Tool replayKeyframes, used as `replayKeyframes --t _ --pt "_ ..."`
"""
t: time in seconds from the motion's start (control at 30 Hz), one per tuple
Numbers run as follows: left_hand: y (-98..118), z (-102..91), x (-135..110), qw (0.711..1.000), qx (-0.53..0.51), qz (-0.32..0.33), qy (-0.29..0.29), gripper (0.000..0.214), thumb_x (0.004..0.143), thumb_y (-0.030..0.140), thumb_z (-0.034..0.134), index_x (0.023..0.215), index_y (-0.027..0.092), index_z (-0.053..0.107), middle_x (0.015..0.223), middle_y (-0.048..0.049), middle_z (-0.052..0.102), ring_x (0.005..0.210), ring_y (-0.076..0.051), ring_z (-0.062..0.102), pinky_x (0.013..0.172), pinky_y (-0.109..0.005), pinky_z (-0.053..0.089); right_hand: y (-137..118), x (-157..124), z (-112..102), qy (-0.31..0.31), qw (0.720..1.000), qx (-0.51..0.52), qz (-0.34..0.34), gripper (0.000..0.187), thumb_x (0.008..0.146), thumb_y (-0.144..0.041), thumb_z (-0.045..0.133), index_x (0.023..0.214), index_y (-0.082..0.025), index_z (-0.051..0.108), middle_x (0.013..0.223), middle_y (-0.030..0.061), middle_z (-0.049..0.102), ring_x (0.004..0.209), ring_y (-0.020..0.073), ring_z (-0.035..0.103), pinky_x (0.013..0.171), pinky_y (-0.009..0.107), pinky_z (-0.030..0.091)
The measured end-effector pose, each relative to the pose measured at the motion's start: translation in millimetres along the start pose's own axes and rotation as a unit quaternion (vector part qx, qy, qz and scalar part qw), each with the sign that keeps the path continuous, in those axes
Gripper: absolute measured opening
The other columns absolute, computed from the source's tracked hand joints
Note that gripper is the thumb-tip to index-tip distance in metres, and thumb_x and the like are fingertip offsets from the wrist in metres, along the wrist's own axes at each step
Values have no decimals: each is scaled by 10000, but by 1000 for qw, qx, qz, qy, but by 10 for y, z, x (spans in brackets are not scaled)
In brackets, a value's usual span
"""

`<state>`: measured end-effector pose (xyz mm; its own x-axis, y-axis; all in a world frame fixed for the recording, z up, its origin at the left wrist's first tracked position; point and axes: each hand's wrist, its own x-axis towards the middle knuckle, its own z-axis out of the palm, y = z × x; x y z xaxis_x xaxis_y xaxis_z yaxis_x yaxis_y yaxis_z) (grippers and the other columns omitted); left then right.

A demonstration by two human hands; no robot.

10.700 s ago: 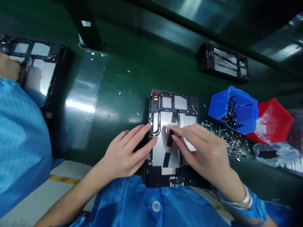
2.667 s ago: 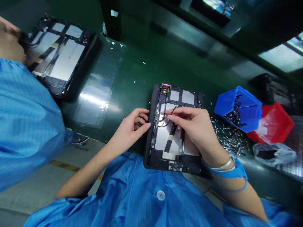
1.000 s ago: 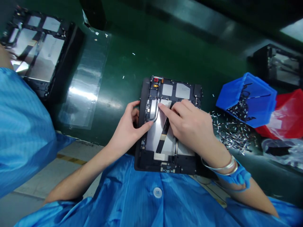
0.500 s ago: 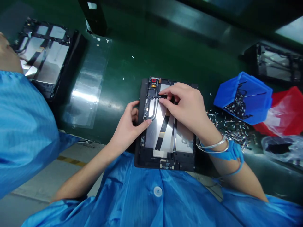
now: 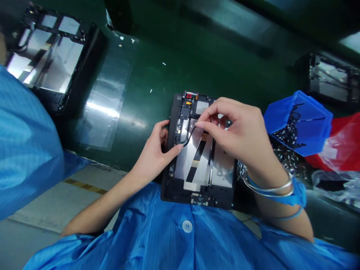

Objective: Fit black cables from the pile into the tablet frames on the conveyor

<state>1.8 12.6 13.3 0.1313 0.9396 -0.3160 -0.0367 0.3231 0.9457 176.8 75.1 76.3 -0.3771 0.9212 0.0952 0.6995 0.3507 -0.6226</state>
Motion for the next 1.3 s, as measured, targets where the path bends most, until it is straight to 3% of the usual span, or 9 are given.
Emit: replayKeyframes --t 0.2,0.57,0.7,0.8,0.9,0.97,1.07,1.17,1.3 --pt "11 5 -8 1000 16 -4 7 574 776 309 679 1244 186 371 1051 -60 627 922 -197 620 844 -341 469 139 119 131 -26 999 -18 19 97 816 -222 641 724 -194 631 715 -4 616 664 131 554 624 288 403" --pt "-7 6 -12 1000 24 -3 16 575 767 299 687 1248 196 390 1061 -59 629 895 -197 626 811 -338 482 188 132 202 -24 997 -72 -24 106 847 -233 611 745 -209 629 738 14 605 731 168 554 631 305 397" --pt "-5 7 -8 999 29 1 16 570 775 292 679 1251 186 383 1059 -65 637 889 -200 631 814 -354 492 153 61 160 -7 986 -154 -64 84 880 -268 582 880 -237 661 780 37 616 777 201 553 633 322 401" --pt "-7 1 -9 999 27 2 17 566 777 294 678 1249 188 384 1055 -63 640 903 -204 634 837 -367 495 99 -151 103 29 962 -240 -125 182 909 -279 546 1034 -224 666 799 61 625 770 206 532 602 318 376" --pt "-21 1 -15 1000 23 4 17 575 771 294 689 1250 188 389 1071 -68 641 935 -210 633 860 -368 490 93 -374 115 9 934 -287 -214 239 931 -288 519 1078 -176 671 743 58 607 716 186 491 559 300 336" --pt "-32 10 -11 1000 18 6 17 582 769 293 695 1254 188 391 1096 -75 639 952 -210 630 873 -367 485 120 -432 168 -6 924 -303 -232 272 941 -304 505 1112 -166 666 727 53 593 711 183 478 548 297 321" --pt "-34 21 10 1000 15 3 20 606 765 317 702 1266 181 390 1118 -86 633 948 -210 629 860 -364 491 158 -391 216 12 927 -323 -189 303 951 -304 483 1165 -171 652 749 60 600 741 193 491 541 301 320" --pt "-9 -30 -6 999 26 -1 20 671 740 349 722 1299 174 396 1080 -82 634 924 -209 627 831 -353 499 157 -424 120 50 935 -320 -147 315 954 -309 476 1175 -172 655 767 62 619 760 196 519 563 303 361" --pt "5 -210 -246 997 45 -62 -2 727 726 397 722 1347 191 405 932 -42 632 770 -184 624 661 -307 525 181 -902 -57 148 947 -282 -40 340 930 -281 528 1238 -168 615 709 34 612 704 173 542 603 291 400"
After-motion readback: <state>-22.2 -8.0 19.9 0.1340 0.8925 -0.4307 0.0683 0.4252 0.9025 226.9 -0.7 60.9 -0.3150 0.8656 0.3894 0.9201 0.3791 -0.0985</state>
